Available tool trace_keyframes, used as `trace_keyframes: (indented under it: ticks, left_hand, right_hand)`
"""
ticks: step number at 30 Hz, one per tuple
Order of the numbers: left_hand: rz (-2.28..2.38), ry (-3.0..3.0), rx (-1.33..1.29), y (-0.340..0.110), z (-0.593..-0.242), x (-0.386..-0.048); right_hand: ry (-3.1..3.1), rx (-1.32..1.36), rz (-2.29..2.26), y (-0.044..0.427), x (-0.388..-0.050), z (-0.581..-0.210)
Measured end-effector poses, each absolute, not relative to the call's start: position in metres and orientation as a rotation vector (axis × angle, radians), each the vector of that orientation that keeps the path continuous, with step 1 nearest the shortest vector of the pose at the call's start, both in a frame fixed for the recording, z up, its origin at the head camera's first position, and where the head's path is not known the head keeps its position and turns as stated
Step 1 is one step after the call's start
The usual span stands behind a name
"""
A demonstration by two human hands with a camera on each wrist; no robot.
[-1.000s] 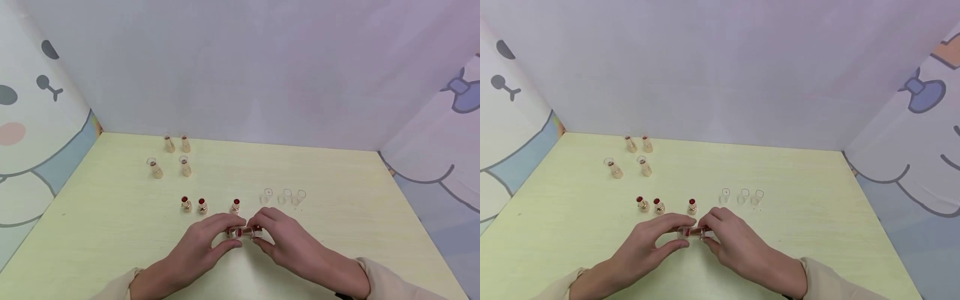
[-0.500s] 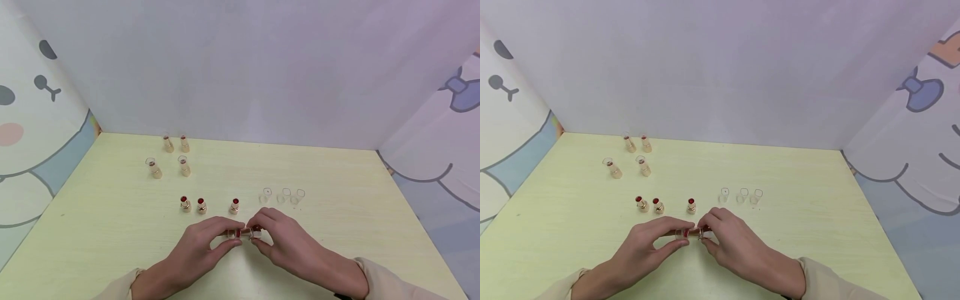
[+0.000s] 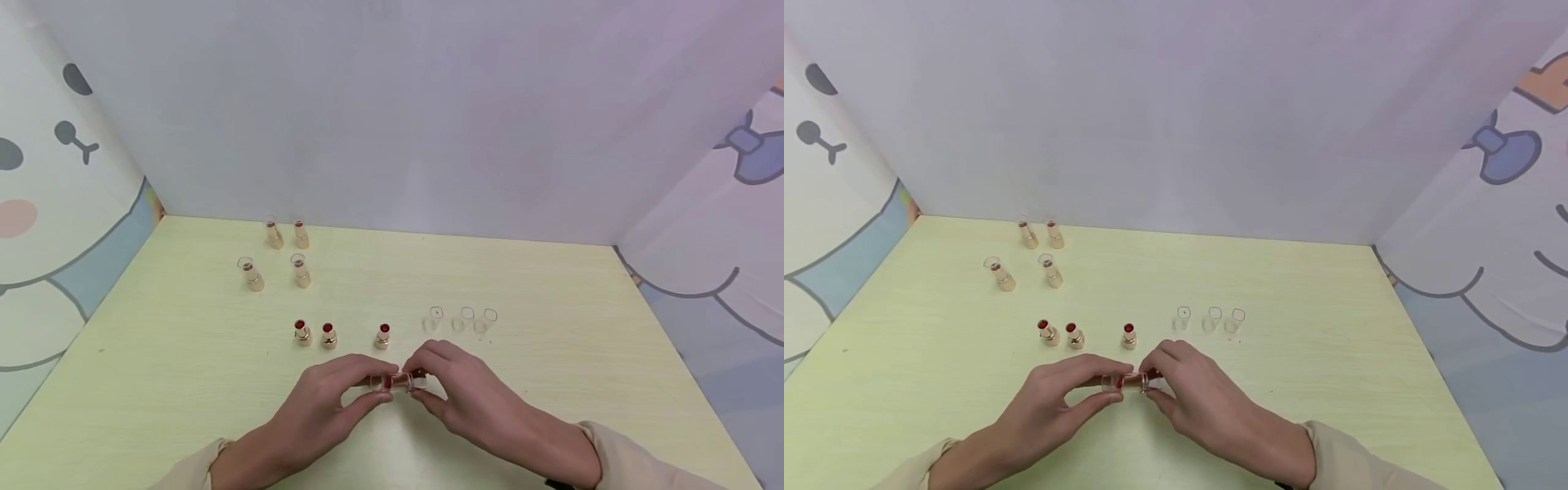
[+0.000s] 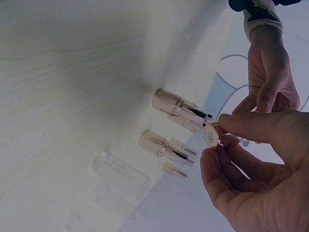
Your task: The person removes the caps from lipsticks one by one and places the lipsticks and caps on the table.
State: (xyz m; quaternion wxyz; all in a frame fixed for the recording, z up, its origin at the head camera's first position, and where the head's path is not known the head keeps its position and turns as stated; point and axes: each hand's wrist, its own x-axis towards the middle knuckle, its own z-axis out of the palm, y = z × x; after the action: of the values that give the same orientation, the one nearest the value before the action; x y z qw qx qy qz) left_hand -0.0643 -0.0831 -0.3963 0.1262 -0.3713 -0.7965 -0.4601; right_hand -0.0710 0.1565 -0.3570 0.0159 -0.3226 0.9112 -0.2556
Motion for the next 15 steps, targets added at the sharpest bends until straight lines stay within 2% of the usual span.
trace_keyframes:
  ticks: [15]
  left_hand:
    - [-1.287, -2.208, -0.991, -0.101, -0.378, -0.068]
  right_hand:
    - [2.881, -0.844, -0.805, 0.168, -0.075, -0.373]
